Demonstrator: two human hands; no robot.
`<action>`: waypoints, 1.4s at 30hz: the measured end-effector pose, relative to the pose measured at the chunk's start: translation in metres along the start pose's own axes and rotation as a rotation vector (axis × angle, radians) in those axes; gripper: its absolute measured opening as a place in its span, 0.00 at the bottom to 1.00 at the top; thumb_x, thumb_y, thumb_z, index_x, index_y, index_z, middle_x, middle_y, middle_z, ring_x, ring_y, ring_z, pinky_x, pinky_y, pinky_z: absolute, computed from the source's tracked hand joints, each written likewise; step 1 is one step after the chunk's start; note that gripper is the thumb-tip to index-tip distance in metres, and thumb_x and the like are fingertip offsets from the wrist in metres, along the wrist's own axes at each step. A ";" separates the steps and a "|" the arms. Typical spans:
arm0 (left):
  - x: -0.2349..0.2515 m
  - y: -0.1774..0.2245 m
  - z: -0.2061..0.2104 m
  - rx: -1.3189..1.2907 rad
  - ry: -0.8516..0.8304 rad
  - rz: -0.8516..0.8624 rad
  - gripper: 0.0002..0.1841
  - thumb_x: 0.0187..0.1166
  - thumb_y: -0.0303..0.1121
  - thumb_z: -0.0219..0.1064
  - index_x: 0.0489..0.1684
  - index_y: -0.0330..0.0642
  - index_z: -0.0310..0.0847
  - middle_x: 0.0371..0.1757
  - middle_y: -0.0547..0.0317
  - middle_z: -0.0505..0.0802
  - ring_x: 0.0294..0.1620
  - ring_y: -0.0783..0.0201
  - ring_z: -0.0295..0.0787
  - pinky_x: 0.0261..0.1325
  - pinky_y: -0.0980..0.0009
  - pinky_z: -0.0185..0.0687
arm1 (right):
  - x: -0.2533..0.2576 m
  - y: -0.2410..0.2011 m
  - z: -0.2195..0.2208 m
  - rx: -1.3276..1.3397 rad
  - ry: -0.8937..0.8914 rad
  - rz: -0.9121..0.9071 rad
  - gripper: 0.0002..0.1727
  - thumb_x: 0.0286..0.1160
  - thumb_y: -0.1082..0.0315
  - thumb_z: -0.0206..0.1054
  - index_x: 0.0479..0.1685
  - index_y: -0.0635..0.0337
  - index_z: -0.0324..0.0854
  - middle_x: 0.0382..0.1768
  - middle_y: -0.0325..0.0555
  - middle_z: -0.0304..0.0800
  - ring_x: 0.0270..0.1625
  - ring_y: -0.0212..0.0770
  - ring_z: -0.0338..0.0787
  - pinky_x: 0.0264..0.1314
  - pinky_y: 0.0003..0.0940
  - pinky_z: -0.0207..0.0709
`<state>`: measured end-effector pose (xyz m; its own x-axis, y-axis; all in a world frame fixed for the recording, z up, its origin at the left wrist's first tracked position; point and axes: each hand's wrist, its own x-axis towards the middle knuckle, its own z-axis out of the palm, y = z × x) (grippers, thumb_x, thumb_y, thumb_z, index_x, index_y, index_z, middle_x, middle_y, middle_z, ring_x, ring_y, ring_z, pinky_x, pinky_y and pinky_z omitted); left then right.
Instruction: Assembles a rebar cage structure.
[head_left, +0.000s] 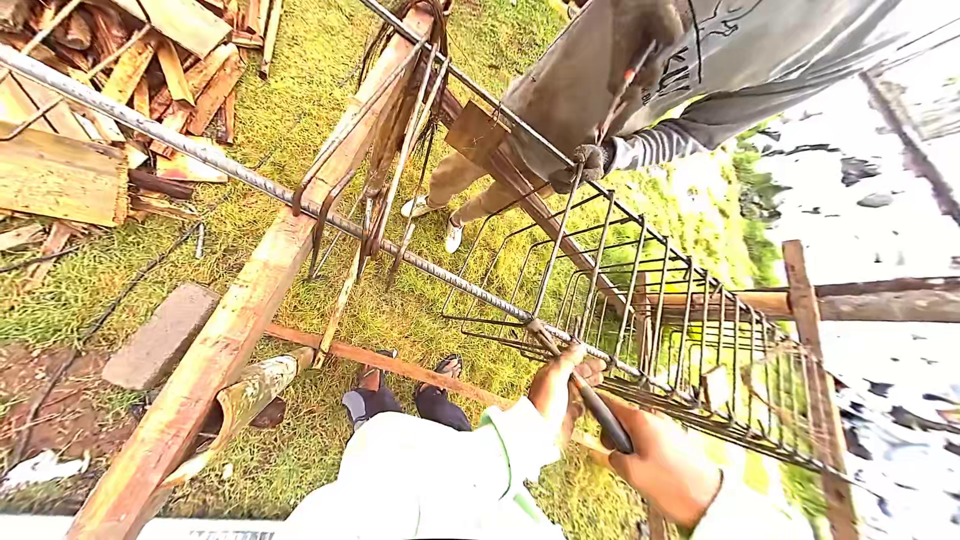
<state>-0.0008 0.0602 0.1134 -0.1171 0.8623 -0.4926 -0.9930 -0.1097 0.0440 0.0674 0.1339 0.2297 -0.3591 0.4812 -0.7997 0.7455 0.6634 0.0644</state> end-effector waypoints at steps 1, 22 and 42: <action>0.005 -0.001 -0.004 0.039 0.030 0.046 0.22 0.95 0.44 0.49 0.72 0.35 0.72 0.58 0.50 0.92 0.57 0.62 0.89 0.62 0.64 0.82 | 0.010 0.017 0.017 0.242 -0.022 -0.072 0.27 0.53 0.68 0.71 0.60 0.60 0.82 0.37 0.51 0.91 0.34 0.52 0.90 0.36 0.54 0.83; 0.086 0.058 -0.106 0.044 0.456 -0.067 0.31 0.89 0.64 0.44 0.55 0.40 0.72 0.30 0.53 0.86 0.19 0.65 0.79 0.23 0.70 0.76 | 0.021 -0.009 0.119 0.952 0.185 0.077 0.21 0.69 0.72 0.59 0.62 0.69 0.78 0.27 0.45 0.88 0.22 0.39 0.87 0.26 0.37 0.84; 0.064 0.032 -0.091 -0.074 0.145 -0.081 0.46 0.84 0.73 0.25 0.62 0.39 0.74 0.37 0.54 0.88 0.34 0.61 0.86 0.41 0.64 0.85 | 0.044 0.014 0.140 2.129 -1.142 -0.545 0.16 0.71 0.60 0.73 0.53 0.57 0.84 0.29 0.39 0.88 0.30 0.37 0.92 0.33 0.31 0.88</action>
<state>-0.0390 0.0666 0.0044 -0.0283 0.7901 -0.6124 -0.9945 -0.0841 -0.0625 0.1404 0.0838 0.1113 -0.8509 -0.2723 -0.4492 0.3016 -0.9534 0.0067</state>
